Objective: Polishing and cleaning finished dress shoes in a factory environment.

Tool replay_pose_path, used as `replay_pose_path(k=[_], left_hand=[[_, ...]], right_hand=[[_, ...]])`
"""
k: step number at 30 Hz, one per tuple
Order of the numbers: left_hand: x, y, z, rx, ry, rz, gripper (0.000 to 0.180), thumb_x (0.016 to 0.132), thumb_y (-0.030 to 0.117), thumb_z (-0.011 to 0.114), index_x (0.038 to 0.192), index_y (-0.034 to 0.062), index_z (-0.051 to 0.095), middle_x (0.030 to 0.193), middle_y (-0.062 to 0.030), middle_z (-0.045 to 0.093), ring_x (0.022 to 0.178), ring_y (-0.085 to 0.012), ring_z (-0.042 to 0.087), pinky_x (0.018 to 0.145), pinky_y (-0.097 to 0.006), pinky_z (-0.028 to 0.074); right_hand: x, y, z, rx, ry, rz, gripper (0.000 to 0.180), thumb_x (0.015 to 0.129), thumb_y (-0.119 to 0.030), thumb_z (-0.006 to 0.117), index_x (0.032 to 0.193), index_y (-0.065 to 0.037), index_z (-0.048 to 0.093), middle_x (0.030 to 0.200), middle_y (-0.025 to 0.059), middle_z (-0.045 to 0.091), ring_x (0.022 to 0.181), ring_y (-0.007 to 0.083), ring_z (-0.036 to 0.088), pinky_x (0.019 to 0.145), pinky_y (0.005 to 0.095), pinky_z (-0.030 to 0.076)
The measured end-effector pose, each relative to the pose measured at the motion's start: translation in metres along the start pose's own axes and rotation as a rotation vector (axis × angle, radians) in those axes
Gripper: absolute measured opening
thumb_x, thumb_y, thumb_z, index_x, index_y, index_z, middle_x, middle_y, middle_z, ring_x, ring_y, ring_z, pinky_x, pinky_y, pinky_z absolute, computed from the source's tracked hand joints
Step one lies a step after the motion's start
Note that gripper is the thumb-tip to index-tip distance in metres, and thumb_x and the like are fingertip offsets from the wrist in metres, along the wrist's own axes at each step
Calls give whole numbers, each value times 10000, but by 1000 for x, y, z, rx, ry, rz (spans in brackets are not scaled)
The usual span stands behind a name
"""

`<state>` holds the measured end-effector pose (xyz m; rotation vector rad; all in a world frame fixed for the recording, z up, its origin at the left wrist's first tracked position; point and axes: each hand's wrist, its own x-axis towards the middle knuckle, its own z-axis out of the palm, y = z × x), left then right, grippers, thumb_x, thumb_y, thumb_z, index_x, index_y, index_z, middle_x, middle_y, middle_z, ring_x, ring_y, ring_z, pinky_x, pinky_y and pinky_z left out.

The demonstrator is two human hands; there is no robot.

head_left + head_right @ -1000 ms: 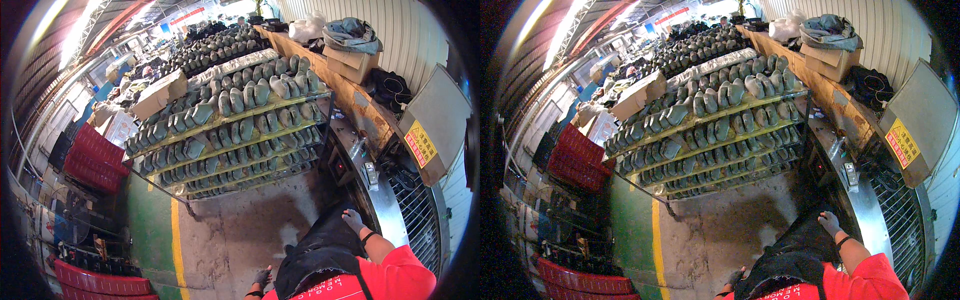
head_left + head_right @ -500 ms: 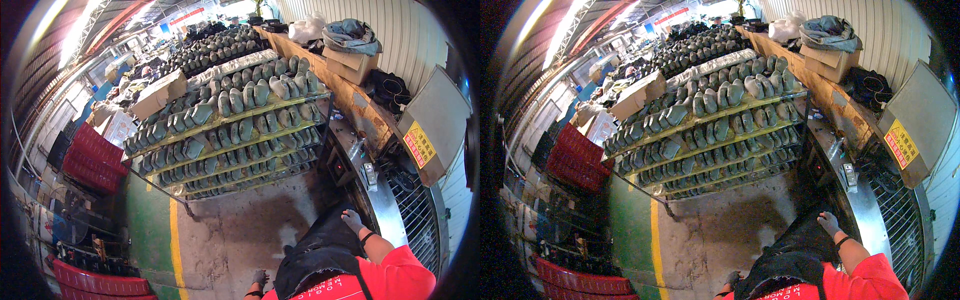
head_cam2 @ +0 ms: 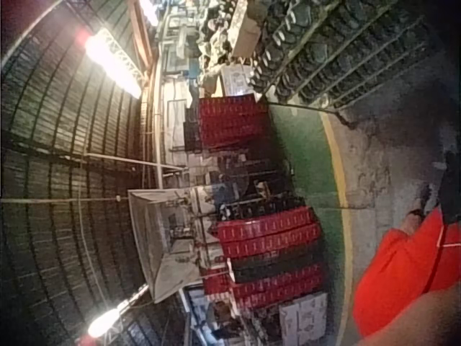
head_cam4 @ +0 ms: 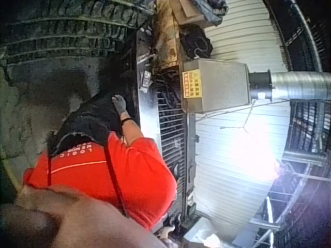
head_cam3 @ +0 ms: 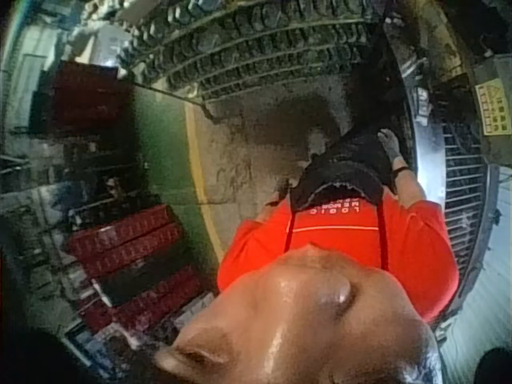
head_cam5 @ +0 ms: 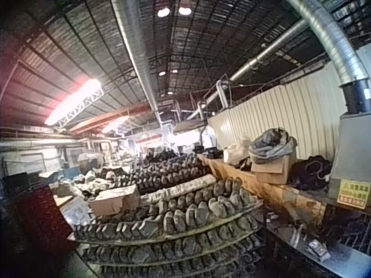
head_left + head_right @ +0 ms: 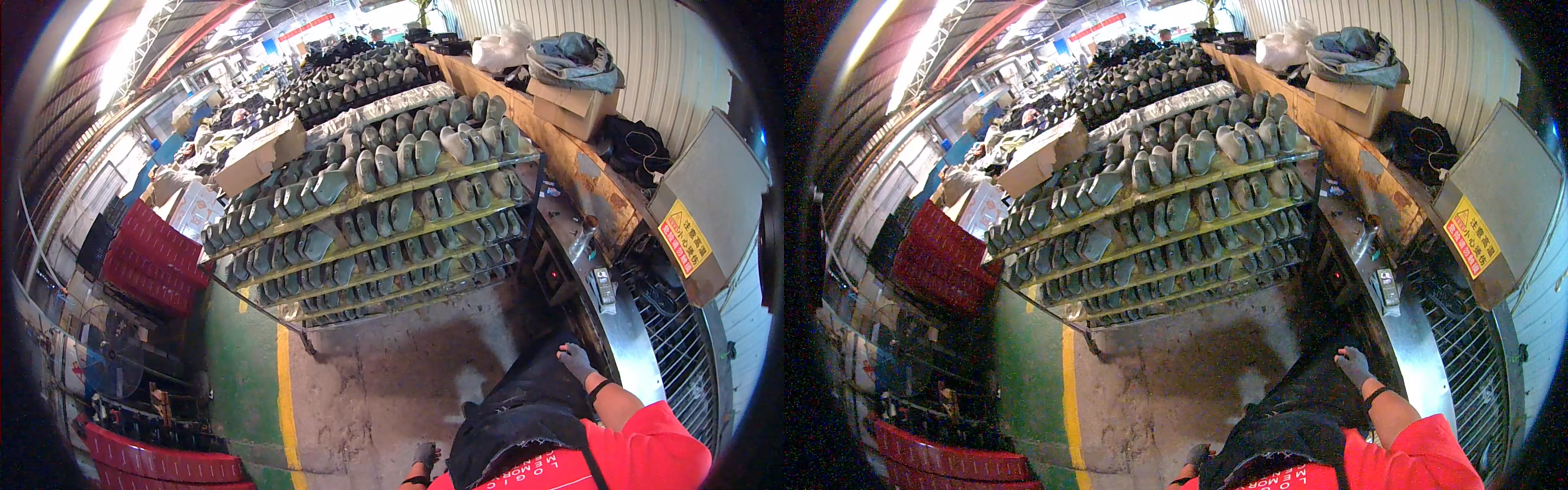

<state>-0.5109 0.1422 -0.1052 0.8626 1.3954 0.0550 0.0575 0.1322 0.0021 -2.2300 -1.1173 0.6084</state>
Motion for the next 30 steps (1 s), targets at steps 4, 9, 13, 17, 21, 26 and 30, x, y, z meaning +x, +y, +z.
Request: replay_pose_path(k=[4,9,13,17,21,26,30], left_hand=[[3,0,-4,-88,5,-92,485,1107,494,289,1211,154,620,1006,-134,716,778,-306,684,636,-476,530],[5,6,1,-244,23,-210,339,1104,369,364,1198,175,626,967,-119,709,749,-276,680,608,-447,529],[6,4,-1,-329,-27,-252,256,1088,274,398,1147,173,625,931,-100,710,702,-250,674,564,-430,523],[5,4,-1,39,-38,-134,202,1065,200,437,1064,154,634,935,-77,727,722,-214,699,581,-400,550],[3,7,0,-183,-23,-227,211,1062,170,444,1020,136,648,963,-66,745,764,-183,723,607,-379,574],[-3,1,3,-115,27,-166,243,1064,158,445,973,107,664,938,-62,760,742,-162,726,596,-340,581],[-3,-6,1,55,5,-42,266,1071,164,435,955,101,666,921,-65,759,720,-169,722,586,-336,578]], right_hand=[[3,5,5,-33,4,-7,454,893,-390,740,1173,-33,749,1223,202,740,1226,368,668,1089,433,492],[1,5,4,-26,9,10,461,894,-387,738,1197,-41,750,1253,199,731,1236,363,663,1093,434,489],[-1,-2,0,1,-7,5,459,890,-380,741,1195,-38,752,1295,210,710,1268,371,643,1106,434,480],[-1,-5,-2,14,-35,-3,456,888,-375,744,1186,-30,753,1273,225,714,1255,380,648,1094,435,485],[-1,3,0,19,3,10,450,882,-362,750,1172,-19,752,1206,231,732,1200,380,674,1063,431,501],[-4,3,-1,52,-25,50,456,877,-362,755,1178,-19,747,1221,222,730,1223,378,662,1090,425,489],[-8,-7,-4,70,-4,14,461,879,-374,753,1179,-24,748,1258,213,720,1259,377,642,1110,426,475]])
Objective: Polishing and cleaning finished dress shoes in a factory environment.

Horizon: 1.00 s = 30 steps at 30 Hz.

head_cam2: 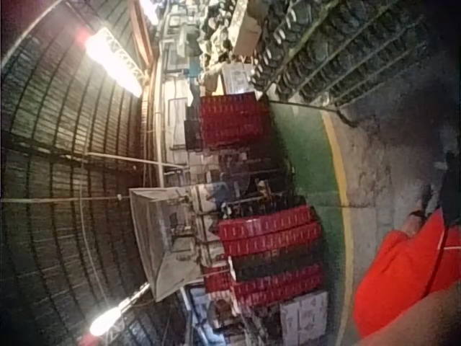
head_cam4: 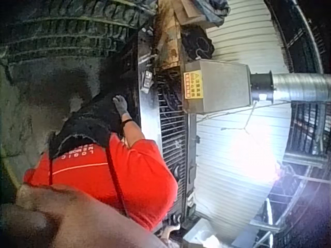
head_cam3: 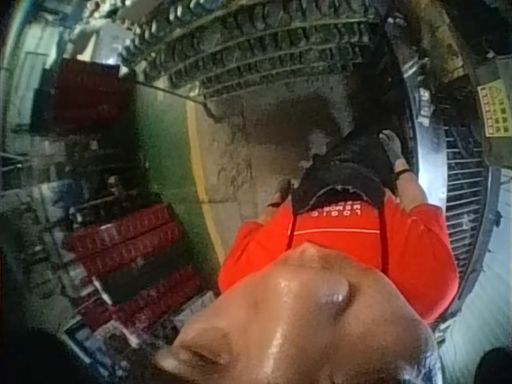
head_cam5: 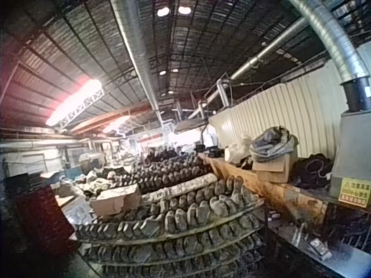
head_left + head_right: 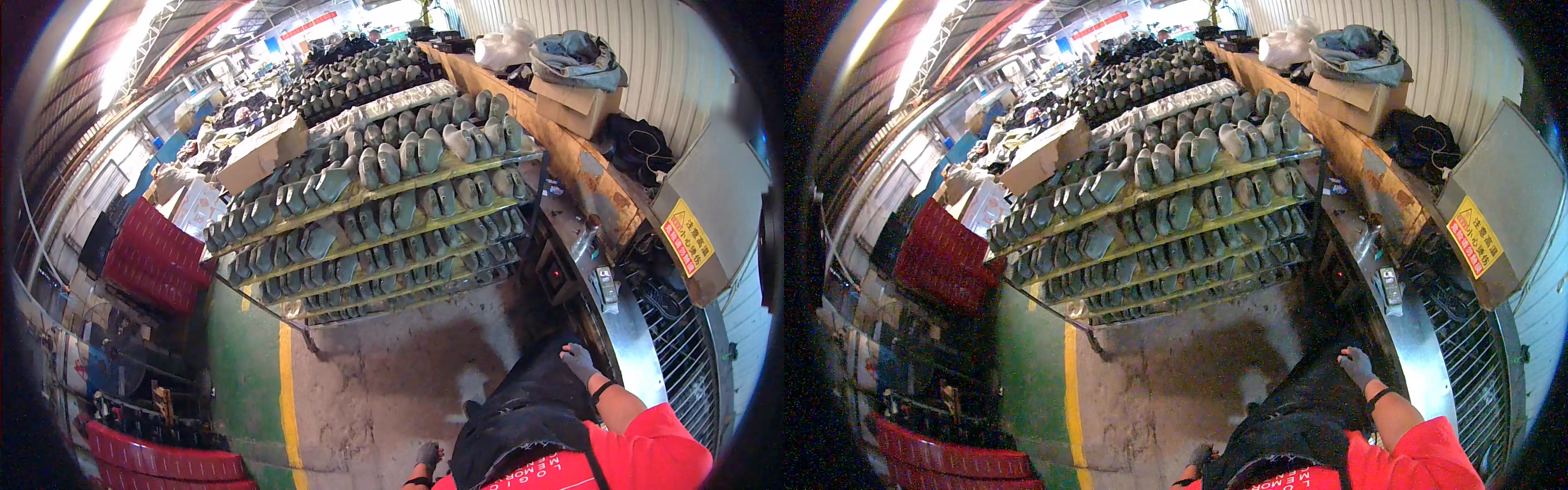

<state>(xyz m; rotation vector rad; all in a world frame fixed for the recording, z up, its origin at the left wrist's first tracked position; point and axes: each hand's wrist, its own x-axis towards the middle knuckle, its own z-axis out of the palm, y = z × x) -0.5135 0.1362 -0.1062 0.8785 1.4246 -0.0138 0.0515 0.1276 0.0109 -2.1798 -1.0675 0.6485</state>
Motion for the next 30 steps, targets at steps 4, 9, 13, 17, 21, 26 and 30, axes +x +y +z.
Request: replay_pose_path(k=[4,9,13,17,21,26,30], left_hand=[[-2,9,7,-233,28,-146,234,1074,183,436,1009,123,652,924,-77,754,712,-189,710,584,-364,559],[-9,12,8,-287,1,-155,221,1078,213,417,1032,149,623,933,-76,736,734,-202,695,617,-393,545],[-8,12,10,-281,18,-148,230,1077,224,406,1022,154,618,935,-69,730,756,-200,698,634,-397,549],[-4,12,11,-392,72,-230,232,1080,293,448,1082,157,636,918,-73,736,749,-209,703,635,-396,549],[-4,13,14,-427,87,-188,250,1069,345,488,1107,153,644,898,-78,737,737,-218,705,628,-392,546],[2,5,13,-511,52,-212,241,1063,351,503,1053,156,645,868,-81,730,719,-222,700,606,-380,536],[0,3,11,-556,-5,-202,246,1067,354,496,1005,160,635,853,-68,721,694,-205,683,599,-377,529]], right_hand=[[-1,0,-2,-18,-2,26,452,883,-378,749,1171,-29,751,1266,218,715,1268,380,637,1112,435,473],[0,2,-2,-39,-2,11,452,886,-383,746,1164,-27,751,1247,216,722,1256,380,643,1109,437,474],[0,0,-3,-29,-21,0,450,889,-392,743,1161,-34,751,1239,214,725,1247,379,648,1100,443,479],[2,-2,-2,-62,-23,11,451,886,-392,743,1160,-34,751,1239,214,724,1243,379,649,1101,447,479],[0,-2,-5,-55,-24,31,454,888,-382,741,1177,-33,750,1255,211,720,1259,377,641,1111,443,472],[1,-4,-4,-54,-30,19,442,894,-369,743,1185,-37,752,1271,212,715,1274,369,635,1114,438,470],[2,-1,-2,-33,-26,20,437,890,-364,753,1177,-34,754,1255,207,721,1265,369,639,1109,435,473]])
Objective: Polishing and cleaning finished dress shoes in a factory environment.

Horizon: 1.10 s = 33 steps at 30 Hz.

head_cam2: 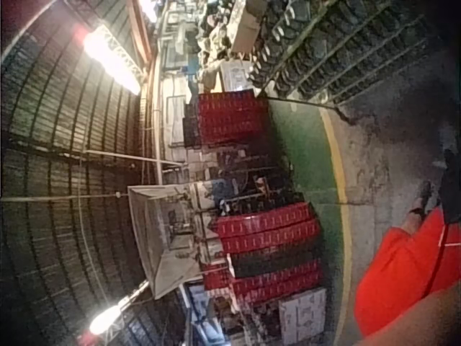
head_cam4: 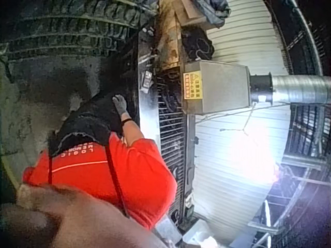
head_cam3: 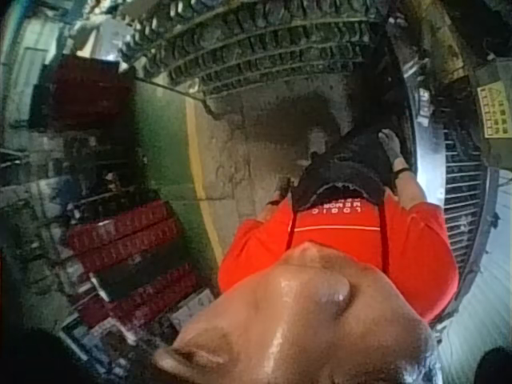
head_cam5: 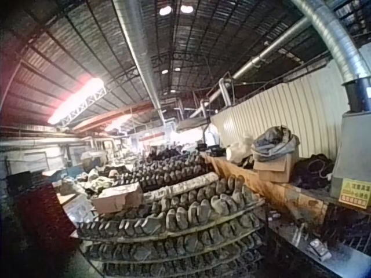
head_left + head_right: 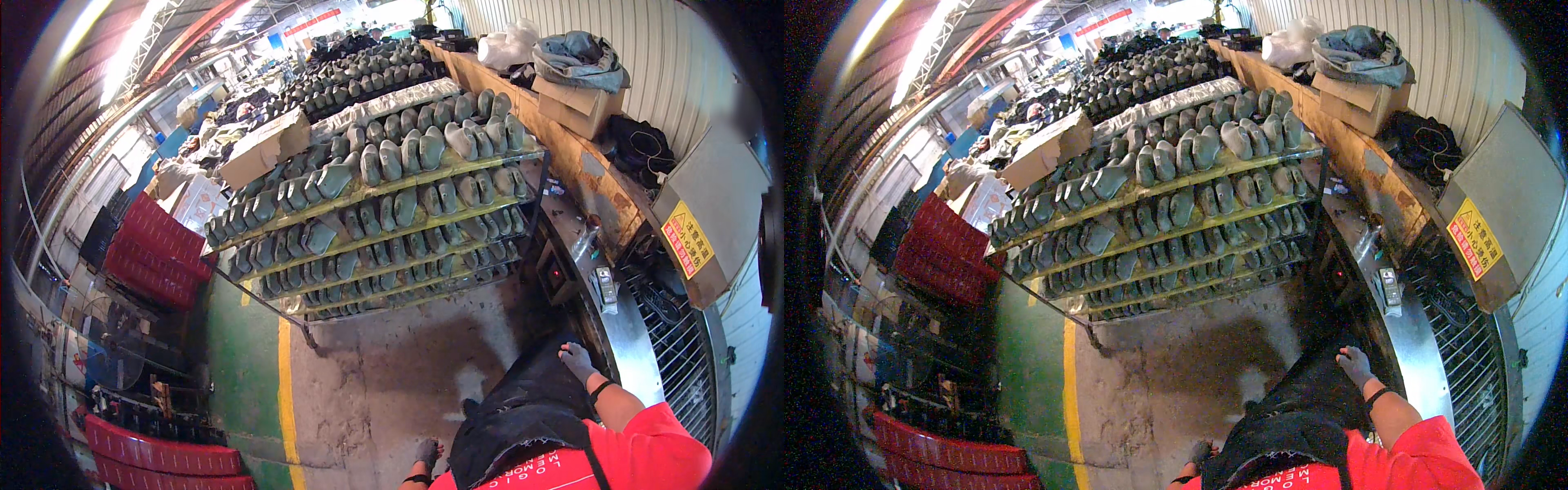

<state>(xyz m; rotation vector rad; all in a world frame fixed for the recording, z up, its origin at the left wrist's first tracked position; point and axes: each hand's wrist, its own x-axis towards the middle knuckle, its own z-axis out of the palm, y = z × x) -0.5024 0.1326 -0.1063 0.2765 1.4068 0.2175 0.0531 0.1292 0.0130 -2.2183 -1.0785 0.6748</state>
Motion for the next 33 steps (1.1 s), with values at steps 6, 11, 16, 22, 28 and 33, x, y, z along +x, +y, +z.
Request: replay_pose_path(k=[6,11,16,22,28,33], left_hand=[[-9,6,8,101,35,37,241,1068,377,511,1008,171,620,835,-47,702,673,-182,661,591,-368,514],[1,2,4,146,35,33,248,1093,349,455,1151,190,635,881,-30,706,685,-170,663,583,-370,501],[0,-1,-4,84,-116,23,253,1090,324,444,1175,190,641,873,-34,703,681,-174,662,582,-371,502],[-5,0,10,118,-42,-1,243,1080,298,455,1076,148,646,834,-55,690,655,-185,647,579,-372,513],[4,4,10,50,-58,-36,237,1067,295,493,1081,110,640,812,-66,671,663,-192,652,578,-368,517],[21,14,22,61,-192,-140,229,1063,292,519,1164,114,622,821,-67,672,671,-183,654,572,-334,507]], right_hand=[[-2,0,-4,-31,14,10,447,890,-370,759,1180,-30,744,1235,187,726,1219,359,660,1070,428,493],[1,4,-2,-40,18,6,455,892,-342,774,1213,-24,729,1229,159,738,1188,337,680,1043,408,508],[2,18,2,47,0,45,491,906,-316,770,1274,0,695,1258,144,739,1235,326,664,1076,401,494],[-17,20,-11,2,38,44,495,911,-301,769,1295,-1,683,1290,157,721,1228,332,669,1077,400,496],[-29,32,-17,80,-3,65,502,920,-385,745,1294,-53,702,1390,171,665,1326,355,603,1132,417,458],[-40,37,-34,5,19,-4,646,934,-307,758,1429,54,553,1339,175,693,1303,317,622,1117,398,469]])
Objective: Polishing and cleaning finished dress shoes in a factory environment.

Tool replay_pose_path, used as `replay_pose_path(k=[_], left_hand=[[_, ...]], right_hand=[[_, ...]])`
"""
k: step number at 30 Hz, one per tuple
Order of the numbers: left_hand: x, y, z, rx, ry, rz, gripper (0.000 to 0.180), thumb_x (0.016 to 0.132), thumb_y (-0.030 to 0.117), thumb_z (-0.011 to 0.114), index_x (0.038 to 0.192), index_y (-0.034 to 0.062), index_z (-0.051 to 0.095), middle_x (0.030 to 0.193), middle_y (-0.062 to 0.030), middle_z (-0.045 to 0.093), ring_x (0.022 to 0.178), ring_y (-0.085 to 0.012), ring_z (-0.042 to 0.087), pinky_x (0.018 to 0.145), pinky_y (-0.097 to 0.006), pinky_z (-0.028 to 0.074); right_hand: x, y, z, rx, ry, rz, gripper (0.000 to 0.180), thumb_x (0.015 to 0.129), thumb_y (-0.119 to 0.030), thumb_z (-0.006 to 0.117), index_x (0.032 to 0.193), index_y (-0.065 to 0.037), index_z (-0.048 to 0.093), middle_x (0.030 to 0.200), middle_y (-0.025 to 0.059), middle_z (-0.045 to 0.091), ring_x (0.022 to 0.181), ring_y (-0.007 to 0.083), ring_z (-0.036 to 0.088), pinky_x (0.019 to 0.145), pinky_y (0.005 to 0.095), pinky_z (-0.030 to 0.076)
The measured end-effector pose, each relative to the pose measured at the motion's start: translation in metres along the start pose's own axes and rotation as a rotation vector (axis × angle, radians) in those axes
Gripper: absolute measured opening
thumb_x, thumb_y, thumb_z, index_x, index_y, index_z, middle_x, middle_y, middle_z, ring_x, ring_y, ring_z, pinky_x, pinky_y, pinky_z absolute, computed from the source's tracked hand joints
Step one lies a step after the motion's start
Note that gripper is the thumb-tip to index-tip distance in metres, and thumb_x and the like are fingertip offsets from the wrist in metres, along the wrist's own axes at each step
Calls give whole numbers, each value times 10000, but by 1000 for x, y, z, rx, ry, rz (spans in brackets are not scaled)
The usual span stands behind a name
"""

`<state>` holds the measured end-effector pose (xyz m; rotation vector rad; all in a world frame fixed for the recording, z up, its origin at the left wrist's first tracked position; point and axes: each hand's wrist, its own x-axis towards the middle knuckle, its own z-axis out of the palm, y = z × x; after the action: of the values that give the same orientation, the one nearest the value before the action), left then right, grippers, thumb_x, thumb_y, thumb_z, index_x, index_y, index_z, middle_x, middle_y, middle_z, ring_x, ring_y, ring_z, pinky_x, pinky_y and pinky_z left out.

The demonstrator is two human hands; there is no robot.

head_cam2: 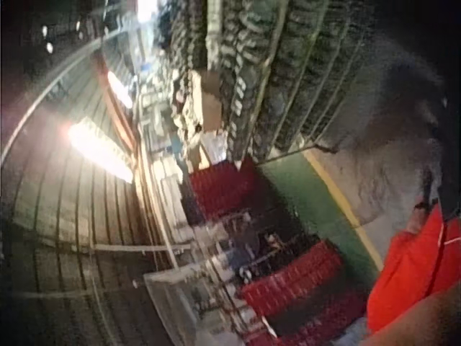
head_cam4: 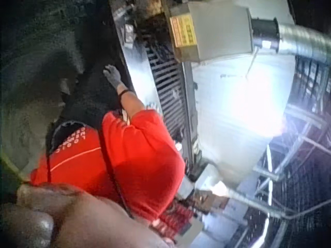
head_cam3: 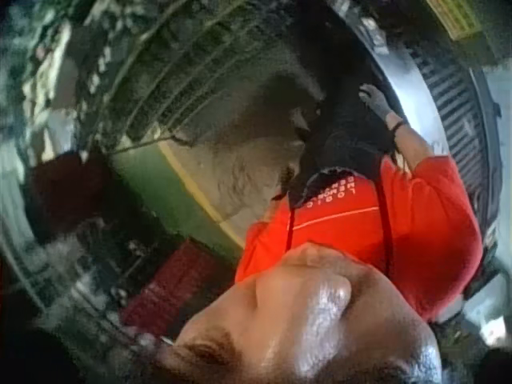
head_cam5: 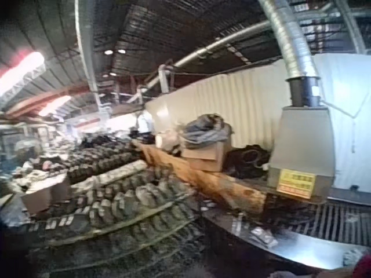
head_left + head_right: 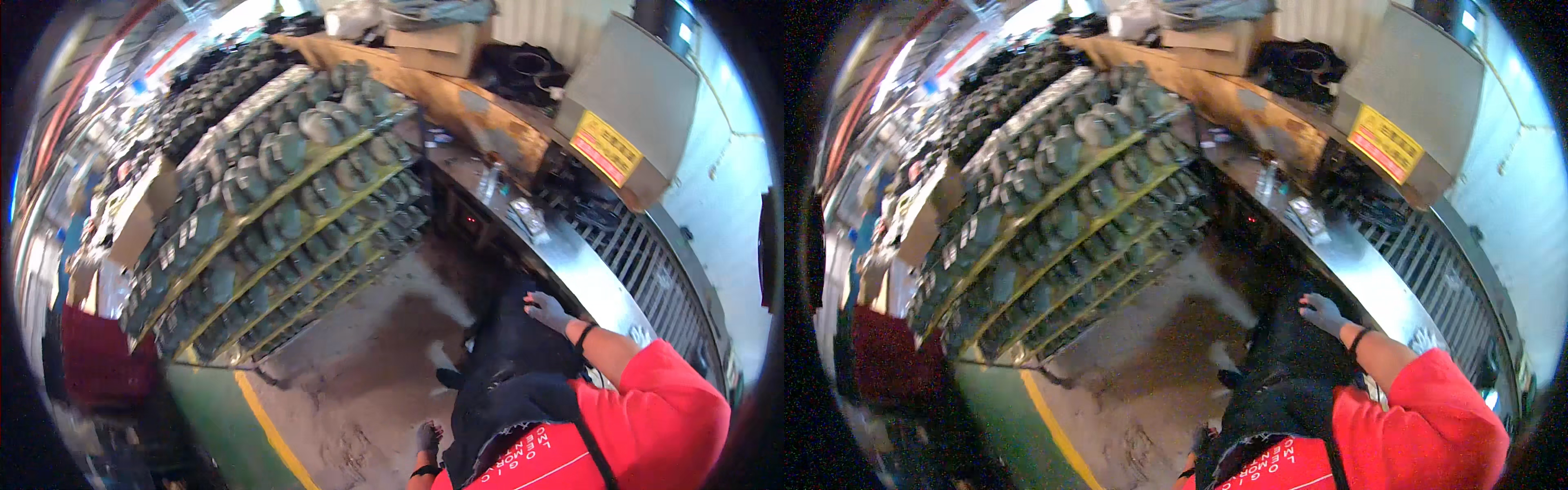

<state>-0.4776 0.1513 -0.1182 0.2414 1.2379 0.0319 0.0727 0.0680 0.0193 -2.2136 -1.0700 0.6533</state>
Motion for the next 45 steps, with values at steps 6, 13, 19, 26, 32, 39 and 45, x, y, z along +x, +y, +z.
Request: replay_pose_path(k=[6,13,19,26,32,39,45], left_hand=[[5,-17,38,114,147,33,240,1056,276,534,1228,125,608,849,-71,685,684,-173,662,569,-307,501],[-3,-113,54,158,57,-113,265,1034,279,585,1245,128,634,897,-79,705,749,-184,688,631,-333,538],[-26,-195,75,288,12,-276,260,1032,279,589,1237,127,639,901,-79,705,755,-182,689,636,-332,538],[-100,-248,72,423,38,-454,256,1029,280,595,1228,126,645,905,-79,706,763,-179,690,641,-330,538],[-127,-264,54,591,30,-535,252,1027,280,600,1219,126,650,908,-79,706,770,-177,690,646,-329,538],[-61,-237,50,886,-67,-459,247,1025,281,605,1210,125,655,912,-78,706,777,-175,691,651,-328,538],[3,-252,61,1100,-135,-305,243,1023,281,610,1202,125,660,916,-78,706,784,-173,691,656,-327,538]], right_hand=[[-32,-2,-34,-110,-35,-15,554,954,-363,708,1374,-11,629,1391,180,650,1361,343,568,1166,419,420],[-43,-10,-78,-142,-119,-86,382,959,-223,713,1294,-41,689,1291,154,667,1026,255,713,884,376,570],[5,44,-88,-156,-218,538,570,934,-382,756,1394,-74,620,1265,136,706,1243,302,658,1010,402,533],[53,140,-121,-643,-21,201,829,851,-409,820,1516,-62,467,1430,222,565,1292,415,580,1072,452,505],[55,172,-96,-855,-45,70,888,936,-398,677,1643,-43,273,1616,255,347,1447,463,388,1193,531,336],[41,214,-97,-811,140,-5,755,1006,-467,484,1604,-17,384,1639,248,357,1457,446,384,1195,534,289],[44,214,-96,-628,201,-113,748,930,-382,607,1588,-72,429,1606,241,390,1443,450,401,1201,571,275]])
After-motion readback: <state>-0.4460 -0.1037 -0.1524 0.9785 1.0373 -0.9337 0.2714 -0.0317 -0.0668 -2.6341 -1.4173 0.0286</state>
